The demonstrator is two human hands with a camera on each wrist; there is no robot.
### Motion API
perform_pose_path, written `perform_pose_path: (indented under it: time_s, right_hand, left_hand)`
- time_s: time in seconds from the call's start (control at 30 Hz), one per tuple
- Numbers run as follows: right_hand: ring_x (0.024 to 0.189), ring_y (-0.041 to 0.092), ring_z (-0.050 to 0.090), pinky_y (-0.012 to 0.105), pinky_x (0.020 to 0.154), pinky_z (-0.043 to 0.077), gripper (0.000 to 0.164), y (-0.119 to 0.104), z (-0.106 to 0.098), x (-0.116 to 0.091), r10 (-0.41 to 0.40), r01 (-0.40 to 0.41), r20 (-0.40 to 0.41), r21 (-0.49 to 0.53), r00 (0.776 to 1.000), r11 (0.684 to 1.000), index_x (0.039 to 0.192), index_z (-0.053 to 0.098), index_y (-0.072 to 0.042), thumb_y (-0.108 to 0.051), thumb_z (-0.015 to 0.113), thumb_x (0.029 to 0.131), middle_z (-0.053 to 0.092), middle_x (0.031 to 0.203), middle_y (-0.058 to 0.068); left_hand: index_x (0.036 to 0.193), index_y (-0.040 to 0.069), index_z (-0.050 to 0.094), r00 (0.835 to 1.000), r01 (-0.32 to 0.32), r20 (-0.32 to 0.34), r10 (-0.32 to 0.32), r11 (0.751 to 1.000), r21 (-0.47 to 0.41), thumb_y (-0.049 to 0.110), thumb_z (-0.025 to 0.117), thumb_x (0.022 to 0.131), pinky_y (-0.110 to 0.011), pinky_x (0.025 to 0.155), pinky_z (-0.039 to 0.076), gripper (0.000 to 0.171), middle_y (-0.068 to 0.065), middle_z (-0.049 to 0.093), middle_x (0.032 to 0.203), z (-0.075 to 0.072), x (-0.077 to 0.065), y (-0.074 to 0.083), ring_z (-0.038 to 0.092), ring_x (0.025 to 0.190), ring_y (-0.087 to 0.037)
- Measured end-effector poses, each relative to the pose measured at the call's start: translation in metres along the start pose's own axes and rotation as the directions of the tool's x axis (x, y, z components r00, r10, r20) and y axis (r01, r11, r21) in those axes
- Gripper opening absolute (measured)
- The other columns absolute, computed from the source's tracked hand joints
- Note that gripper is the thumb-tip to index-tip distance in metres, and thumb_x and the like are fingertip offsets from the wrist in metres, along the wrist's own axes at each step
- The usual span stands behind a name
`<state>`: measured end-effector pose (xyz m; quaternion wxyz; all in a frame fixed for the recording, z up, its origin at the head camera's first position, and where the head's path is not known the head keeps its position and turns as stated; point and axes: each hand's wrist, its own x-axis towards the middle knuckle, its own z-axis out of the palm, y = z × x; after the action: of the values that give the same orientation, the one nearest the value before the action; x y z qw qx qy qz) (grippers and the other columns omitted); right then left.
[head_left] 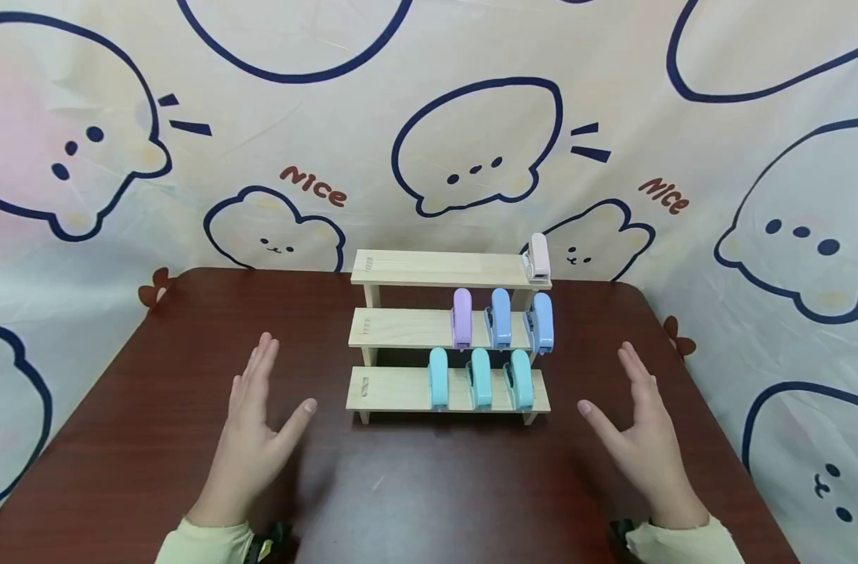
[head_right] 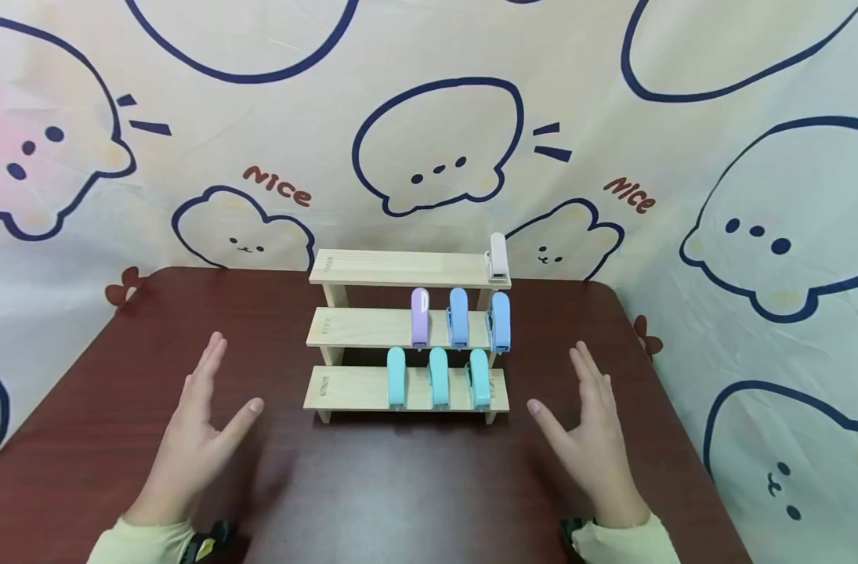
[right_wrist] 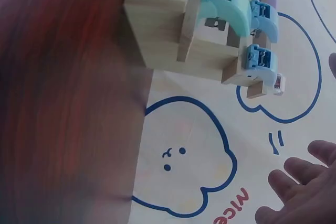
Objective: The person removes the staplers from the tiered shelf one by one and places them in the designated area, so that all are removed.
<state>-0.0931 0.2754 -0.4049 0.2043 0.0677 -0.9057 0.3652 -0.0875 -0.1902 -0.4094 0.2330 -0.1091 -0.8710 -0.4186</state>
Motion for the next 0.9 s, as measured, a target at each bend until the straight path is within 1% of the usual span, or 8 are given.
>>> perform_pose_path:
  time_s: [0.1, 0.2, 0.33, 0.43, 0.63, 0.73, 0.83, 0.9]
  right_hand:
    - [0.148, 0.039, 0.024, 0.067, 0.114, 0.017, 0.089, -0.002, 0.004, 0.001, 0.031, -0.030, -0.008, 0.034, 1.000, 0.999, 0.161, 0.025, -0.019, -0.018, 0.077, 0.089, 0.023, 0.165, 0.007]
    - [0.149, 0.036, 0.024, 0.071, 0.109, 0.022, 0.088, -0.006, 0.006, 0.005, 0.060, -0.059, -0.020, 0.053, 0.998, 0.997, 0.161, 0.025, -0.021, -0.019, 0.076, 0.090, 0.024, 0.165, 0.005]
    - [0.149, 0.033, 0.024, 0.070, 0.110, 0.022, 0.085, -0.011, 0.007, 0.012, 0.086, -0.084, -0.026, 0.090, 0.996, 0.992, 0.161, 0.025, -0.024, -0.020, 0.074, 0.092, 0.025, 0.165, 0.002]
    - [0.149, 0.031, 0.025, 0.069, 0.111, 0.021, 0.082, -0.015, 0.009, 0.016, 0.099, -0.095, -0.030, 0.127, 0.995, 0.987, 0.160, 0.027, -0.025, -0.020, 0.074, 0.092, 0.027, 0.164, 0.003]
    - [0.147, 0.031, 0.027, 0.069, 0.112, 0.021, 0.078, -0.017, 0.015, 0.021, 0.116, -0.107, -0.043, 0.164, 0.992, 0.981, 0.159, 0.031, -0.026, -0.020, 0.073, 0.093, 0.030, 0.163, 0.004]
    - [0.147, 0.029, 0.028, 0.068, 0.111, 0.023, 0.076, -0.018, 0.017, 0.024, 0.125, -0.115, -0.049, 0.167, 0.991, 0.979, 0.158, 0.032, -0.027, -0.021, 0.072, 0.094, 0.032, 0.162, 0.001]
    - [0.147, 0.028, 0.029, 0.068, 0.111, 0.024, 0.074, -0.018, 0.019, 0.027, 0.135, -0.125, -0.050, 0.167, 0.990, 0.978, 0.158, 0.034, -0.027, -0.024, 0.071, 0.094, 0.033, 0.161, -0.001]
    - [0.146, 0.029, 0.030, 0.069, 0.111, 0.024, 0.073, -0.019, 0.019, 0.030, 0.133, -0.124, -0.045, 0.166, 0.990, 0.978, 0.157, 0.034, -0.026, -0.026, 0.071, 0.095, 0.033, 0.161, 0.000]
  left_hand:
    - [0.162, 0.018, 0.021, 1.000, 0.019, 0.011, -0.019, 0.999, -0.044, 0.008, 0.073, 0.088, -0.067, 0.116, 0.003, 0.091, -0.004, 0.016, 0.167, 0.004, 0.003, -0.001, 0.017, 0.151, -0.037]
    - [0.162, 0.021, 0.020, 0.999, 0.044, 0.027, -0.043, 0.997, -0.070, 0.009, 0.073, 0.089, -0.061, 0.117, 0.010, 0.091, -0.002, 0.016, 0.167, 0.009, 0.005, -0.001, 0.019, 0.151, -0.033]
    - [0.162, 0.027, 0.018, 0.997, 0.076, 0.026, -0.074, 0.993, -0.090, 0.008, 0.072, 0.091, -0.033, 0.119, 0.019, 0.091, 0.003, 0.018, 0.167, 0.018, 0.005, 0.000, 0.020, 0.151, -0.019]
    - [0.162, 0.026, 0.020, 0.997, 0.074, 0.008, -0.074, 0.989, -0.125, 0.004, 0.072, 0.090, -0.017, 0.114, 0.017, 0.091, 0.004, 0.023, 0.165, 0.026, 0.005, -0.001, 0.021, 0.149, -0.010]
    - [0.160, 0.023, 0.026, 0.996, 0.089, 0.021, -0.086, 0.975, -0.205, 0.002, 0.071, 0.090, -0.016, 0.113, 0.018, 0.086, 0.003, 0.029, 0.163, 0.045, 0.002, -0.006, 0.024, 0.148, -0.009]
    - [0.160, 0.023, 0.028, 0.994, 0.106, 0.033, -0.102, 0.963, -0.246, 0.003, 0.071, 0.091, -0.016, 0.112, 0.020, 0.084, 0.002, 0.032, 0.161, 0.053, 0.001, -0.009, 0.027, 0.147, -0.010]
    - [0.159, 0.018, 0.031, 0.994, 0.112, 0.033, -0.107, 0.954, -0.277, 0.003, 0.071, 0.091, -0.016, 0.111, 0.021, 0.080, 0.000, 0.035, 0.160, 0.058, 0.001, -0.010, 0.030, 0.146, -0.013]
    - [0.158, 0.019, 0.031, 0.993, 0.121, 0.035, -0.116, 0.947, -0.297, 0.004, 0.070, 0.092, -0.017, 0.111, 0.021, 0.078, 0.000, 0.035, 0.159, 0.061, 0.002, -0.011, 0.031, 0.145, -0.015]
